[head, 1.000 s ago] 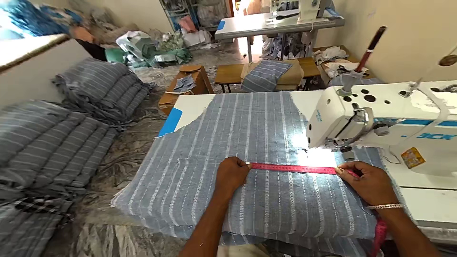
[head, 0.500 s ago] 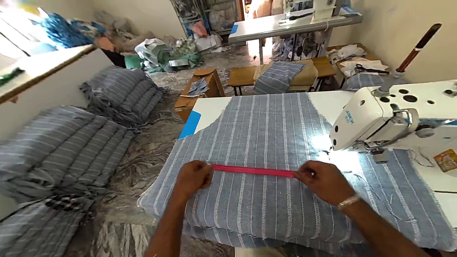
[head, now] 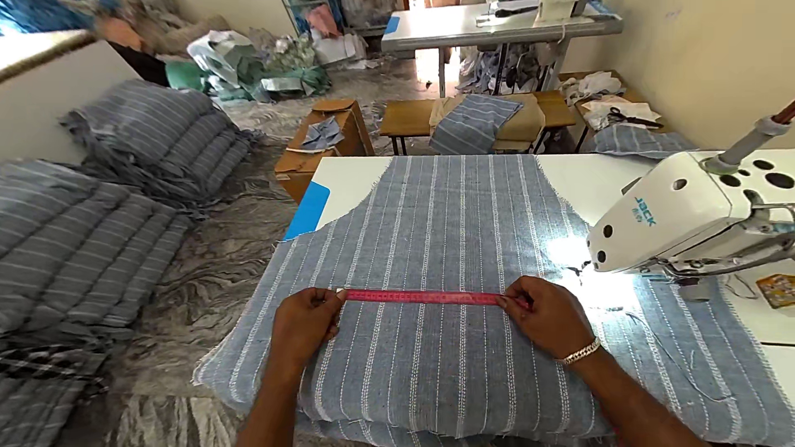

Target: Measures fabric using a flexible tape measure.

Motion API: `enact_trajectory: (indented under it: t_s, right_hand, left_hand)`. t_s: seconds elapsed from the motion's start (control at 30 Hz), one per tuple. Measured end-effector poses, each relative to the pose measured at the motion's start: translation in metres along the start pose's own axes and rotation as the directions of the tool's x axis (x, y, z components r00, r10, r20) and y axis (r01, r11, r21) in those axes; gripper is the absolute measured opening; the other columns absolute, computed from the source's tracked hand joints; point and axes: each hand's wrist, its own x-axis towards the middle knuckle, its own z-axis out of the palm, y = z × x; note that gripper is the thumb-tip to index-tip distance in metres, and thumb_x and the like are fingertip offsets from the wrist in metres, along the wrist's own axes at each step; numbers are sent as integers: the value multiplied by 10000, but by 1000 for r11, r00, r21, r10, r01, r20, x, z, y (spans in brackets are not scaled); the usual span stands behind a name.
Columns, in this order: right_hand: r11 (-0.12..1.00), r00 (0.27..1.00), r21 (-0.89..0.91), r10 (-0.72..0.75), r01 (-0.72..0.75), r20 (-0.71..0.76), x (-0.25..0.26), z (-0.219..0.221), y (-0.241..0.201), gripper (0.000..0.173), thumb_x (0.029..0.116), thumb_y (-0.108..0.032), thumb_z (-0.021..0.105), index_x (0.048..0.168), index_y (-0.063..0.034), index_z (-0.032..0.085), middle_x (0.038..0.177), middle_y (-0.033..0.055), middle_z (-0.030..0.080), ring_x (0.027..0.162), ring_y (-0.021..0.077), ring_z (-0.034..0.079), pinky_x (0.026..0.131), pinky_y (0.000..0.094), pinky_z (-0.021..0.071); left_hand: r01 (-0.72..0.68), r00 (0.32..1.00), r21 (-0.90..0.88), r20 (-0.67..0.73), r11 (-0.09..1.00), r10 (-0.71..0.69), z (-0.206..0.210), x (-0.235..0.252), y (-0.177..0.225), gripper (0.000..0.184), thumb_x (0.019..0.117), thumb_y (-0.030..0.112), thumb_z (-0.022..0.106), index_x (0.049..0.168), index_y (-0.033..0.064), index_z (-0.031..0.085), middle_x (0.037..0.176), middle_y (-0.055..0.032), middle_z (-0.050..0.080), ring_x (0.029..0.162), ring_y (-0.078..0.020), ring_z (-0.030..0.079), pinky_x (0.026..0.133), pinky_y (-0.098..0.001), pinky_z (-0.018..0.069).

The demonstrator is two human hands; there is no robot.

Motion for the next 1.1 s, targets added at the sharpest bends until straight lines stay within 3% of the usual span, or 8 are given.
enact_trajectory:
  t_s: [0.37,0.6,0.77,1.1]
  right_hand:
    - [991,981,18,-126,130,-146,-6,13,12,238,912,-451,642,858,-227,703,703,-105,568,604,55,530,538,307,464]
    - [987,973,5,-160,163,-164,-5,17,17,268,904,-472,613,864,-225,708,702,-96,586,599,68,547,526,327,469]
    - [983,967,9,-176,181,-181,-5,16,19,303,900,-493,610,863,-212,716,713,-81,600,592,86,550,522,350,467]
    - [988,975,16,-148,153,-167,-6,16,18,232,896,-422,644,862,-200,702,707,-68,593,608,107,562,536,367,475]
  left_hand:
    - [-2,998,4,-61,1000,3,1,1,-3,221,945,295,765,933,82,711,639,-60,671,483,-173,634,473,-354,569]
    - [12,997,2,-71,1000,-12,2,-2,-1,261,933,320,780,967,75,697,656,-62,681,505,-176,652,499,-360,585]
    - [19,997,13,-69,1000,-18,2,-6,0,307,934,329,781,1065,73,674,691,-63,686,510,-170,650,497,-353,583]
    - [17,996,22,-87,1000,-15,5,-3,-1,341,911,345,800,1068,66,683,677,-66,675,508,-176,649,506,-368,591]
